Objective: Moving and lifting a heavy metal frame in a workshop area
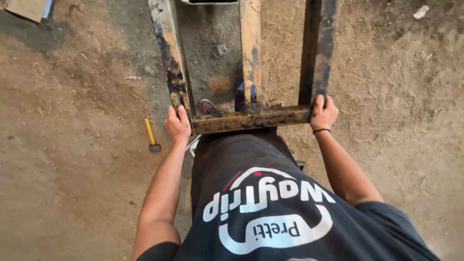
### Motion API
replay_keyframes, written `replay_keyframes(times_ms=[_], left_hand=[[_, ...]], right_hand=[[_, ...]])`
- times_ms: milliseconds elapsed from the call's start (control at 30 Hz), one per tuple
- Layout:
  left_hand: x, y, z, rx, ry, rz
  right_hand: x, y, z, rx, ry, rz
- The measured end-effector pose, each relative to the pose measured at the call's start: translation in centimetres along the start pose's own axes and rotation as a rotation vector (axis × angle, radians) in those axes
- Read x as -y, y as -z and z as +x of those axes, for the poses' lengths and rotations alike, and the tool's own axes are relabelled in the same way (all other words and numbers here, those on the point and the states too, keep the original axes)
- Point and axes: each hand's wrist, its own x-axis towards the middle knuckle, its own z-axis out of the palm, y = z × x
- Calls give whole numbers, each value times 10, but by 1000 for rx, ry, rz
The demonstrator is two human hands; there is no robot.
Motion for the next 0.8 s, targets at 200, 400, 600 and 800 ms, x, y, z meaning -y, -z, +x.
replay_keyframes(times_ms=[200,400,600,800], left_hand=[[-9,12,0,82,11,-12],[23,-35,3,-4,-12,-8],[38,-69,2,-83,-13,21],[41,-57,0,-3,20,-74]], right_hand=[[-9,6,0,-64,42,-40],[-20,-32,5,-28,53,-36],[-25,-58,10,-14,1,34],[-13,-39,2,-5,-52,-16]])
